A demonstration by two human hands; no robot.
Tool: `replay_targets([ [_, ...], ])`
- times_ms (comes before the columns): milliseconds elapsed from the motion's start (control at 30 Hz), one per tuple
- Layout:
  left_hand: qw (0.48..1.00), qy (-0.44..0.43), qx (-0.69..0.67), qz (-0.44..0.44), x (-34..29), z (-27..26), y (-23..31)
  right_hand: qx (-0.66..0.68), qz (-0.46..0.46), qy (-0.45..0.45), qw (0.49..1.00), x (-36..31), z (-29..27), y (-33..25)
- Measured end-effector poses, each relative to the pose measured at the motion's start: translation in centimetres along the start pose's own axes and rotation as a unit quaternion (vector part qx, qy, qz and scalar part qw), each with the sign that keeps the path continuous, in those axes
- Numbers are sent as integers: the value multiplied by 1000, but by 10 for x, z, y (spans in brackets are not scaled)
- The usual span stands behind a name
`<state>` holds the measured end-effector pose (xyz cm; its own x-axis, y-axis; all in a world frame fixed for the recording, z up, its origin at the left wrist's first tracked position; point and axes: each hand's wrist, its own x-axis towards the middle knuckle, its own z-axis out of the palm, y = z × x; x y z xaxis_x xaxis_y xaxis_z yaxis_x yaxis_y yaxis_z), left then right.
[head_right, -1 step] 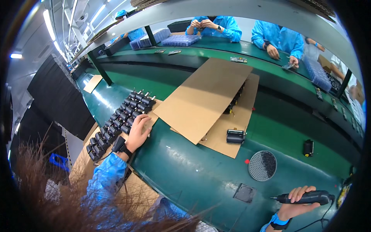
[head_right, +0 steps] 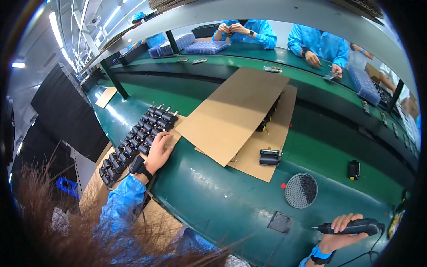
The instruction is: Assembling electronic components using a power screwdriver on a factory assembly line.
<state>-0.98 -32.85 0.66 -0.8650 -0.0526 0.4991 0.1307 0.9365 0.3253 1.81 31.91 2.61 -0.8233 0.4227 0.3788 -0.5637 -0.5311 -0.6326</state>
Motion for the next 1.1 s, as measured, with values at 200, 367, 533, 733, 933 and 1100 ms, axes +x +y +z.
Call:
replay_targets([
  [200, 1000, 5, 24, -10, 8, 6, -8, -11, 0, 40, 999, -5, 11, -5],
  [367, 998, 20, -49, 27, 45, 28, 38, 17, 27, -131, 991, 6, 3, -15],
  [533, 977, -41, -186, 95, 88, 50, 177, -159, 96, -79, 979, 4, 1, 4],
  [733, 881, -153, -336, 296, 134, 177, 359, -202, 147, -29, 968, -5, 17, -6],
  [933, 833, -124, -149, 518, 157, 286, 499, -188, 126, 4, 974, -1, 16, -3],
  [1100, 805, -216, -187, 520, 176, 315, 497, -180, 128, 19, 975, 3, 10, -7],
])
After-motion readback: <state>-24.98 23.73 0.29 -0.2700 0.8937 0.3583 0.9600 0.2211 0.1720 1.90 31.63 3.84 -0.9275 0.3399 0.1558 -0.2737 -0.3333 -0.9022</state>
